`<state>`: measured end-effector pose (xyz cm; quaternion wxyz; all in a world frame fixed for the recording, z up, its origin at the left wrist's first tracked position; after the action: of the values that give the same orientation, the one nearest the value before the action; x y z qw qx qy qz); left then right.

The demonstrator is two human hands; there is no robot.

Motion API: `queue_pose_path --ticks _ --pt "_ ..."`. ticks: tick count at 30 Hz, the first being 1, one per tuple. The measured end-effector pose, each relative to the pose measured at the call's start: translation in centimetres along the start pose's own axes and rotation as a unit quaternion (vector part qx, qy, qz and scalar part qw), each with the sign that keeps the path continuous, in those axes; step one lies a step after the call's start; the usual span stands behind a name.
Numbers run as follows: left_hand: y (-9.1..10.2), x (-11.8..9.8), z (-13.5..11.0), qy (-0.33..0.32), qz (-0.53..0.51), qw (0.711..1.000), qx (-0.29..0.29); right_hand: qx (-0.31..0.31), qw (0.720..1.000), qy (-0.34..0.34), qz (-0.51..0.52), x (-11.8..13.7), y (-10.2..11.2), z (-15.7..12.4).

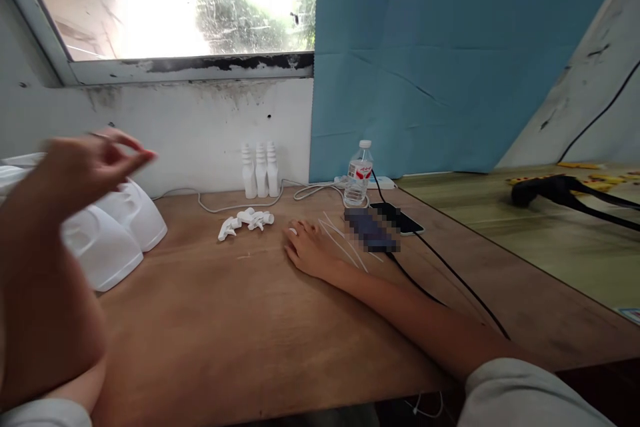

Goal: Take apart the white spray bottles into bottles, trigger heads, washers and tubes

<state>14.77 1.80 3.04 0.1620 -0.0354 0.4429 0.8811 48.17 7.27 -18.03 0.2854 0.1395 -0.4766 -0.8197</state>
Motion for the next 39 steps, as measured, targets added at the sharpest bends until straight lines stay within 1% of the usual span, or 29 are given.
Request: queue_pose_path --ticks 1,2,3,4,5,6,7,8,10,13,16,18,21,23,24,27,29,32,35,37,39 --pt "-2.8 -1.8 0.8 -0.031 0.006 0.998 0.05 -0.001 1.0 -0.012 -0.005 -0.2 -0.2 0.0" --pt "-5.7 -3.0 1.3 -0.059 -0.008 0.995 0.083 0.0 1.0 -0.019 -0.007 -0.4 -0.4 -0.1" --pt "-8.7 -3.8 1.3 -0.087 -0.022 0.99 0.104 0.002 1.0 -0.021 -0.008 -0.5 -0.5 -0.2" --pt "-11.6 -4.0 1.0 -0.118 -0.027 0.985 0.126 0.003 1.0 -0.022 -0.006 -0.6 -0.7 -0.2" --pt "-14.3 -3.8 0.3 -0.138 -0.026 0.979 0.145 0.002 1.0 -0.022 -0.004 -0.7 -0.9 -0.3" --pt "-16.7 -3.3 -0.6 -0.147 -0.033 0.976 0.156 -0.001 1.0 -0.022 0.0 -0.7 -1.0 -0.3" --pt "-18.5 -2.6 -1.6 -0.143 -0.051 0.975 0.161 -0.005 1.0 -0.022 0.004 -0.7 -1.1 -0.3" --pt "-19.9 -1.9 -2.5 -0.139 -0.055 0.975 0.164 -0.009 1.0 -0.02 0.01 -0.8 -1.2 -0.3" --pt "-21.5 -0.6 -4.0 -0.124 -0.066 0.978 0.156 -0.016 1.0 -0.015 0.022 -0.7 -1.2 -0.2" --pt "-22.2 0.2 -4.7 -0.108 -0.086 0.982 0.128 -0.025 0.999 -0.007 0.038 -0.7 -0.9 -0.2" --pt "-22.3 0.2 -4.9 -0.098 -0.115 0.983 0.103 -0.042 0.998 -0.007 0.051 -0.7 -0.5 -0.2" --pt "-22.2 -0.3 -5.4 -0.095 -0.138 0.981 0.092 -0.062 0.996 -0.009 0.062 -0.7 -0.1 -0.3" --pt "-21.7 -1.8 -7.0 -0.1 -0.184 0.974 0.087 -0.09 0.993 0.005 0.082 -0.3 0.4 -0.3" --pt "-21.1 -3.2 -8.4 -0.095 -0.246 0.959 0.103 -0.112 0.988 0.028 0.104 0.4 0.8 -0.5" --pt "-20.9 -3.9 -9.1 -0.087 -0.284 0.948 0.118 -0.133 0.983 0.042 0.123 0.8 0.9 -0.6" --pt "-20.3 -5.6 -10.9 -0.056 -0.378 0.911 0.155 -0.211 0.956 0.078 0.189 2.4 1.5 -1.3" --pt "-20.0 -6.4 -11.8 -0.048 -0.409 0.896 0.166 -0.234 0.943 0.108 0.211 3.5 1.7 -1.7" --pt "-19.6 -6.9 -12.5 -0.073 -0.432 0.879 0.188 -0.228 0.933 0.174 0.218 4.7 1.9 -1.9" --pt "-19.4 -7.0 -12.7 -0.096 -0.439 0.87 0.201 -0.212 0.923 0.231 0.222 5.0 2.0 -1.9" --pt "-19.3 -6.8 -12.7 -0.099 -0.436 0.87 0.209 -0.2 0.921 0.247 0.224 5.0 2.1 -1.8" --pt "-19.3 -6.7 -12.7 -0.099 -0.42 0.876 0.216 -0.189 0.922 0.246 0.229 4.8 2.2 -1.8"
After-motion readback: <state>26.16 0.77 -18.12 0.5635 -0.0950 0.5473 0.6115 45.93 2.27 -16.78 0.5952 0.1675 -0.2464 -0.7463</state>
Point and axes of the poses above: each hand's wrist, its own z-axis towards the middle knuckle, its own y-axis out of the back of the hand, x = y × z, the point moved 2 cm from there along z, towards the middle knuckle, and after that the axes turned 4 degrees about -x, right-handed, at the moved point
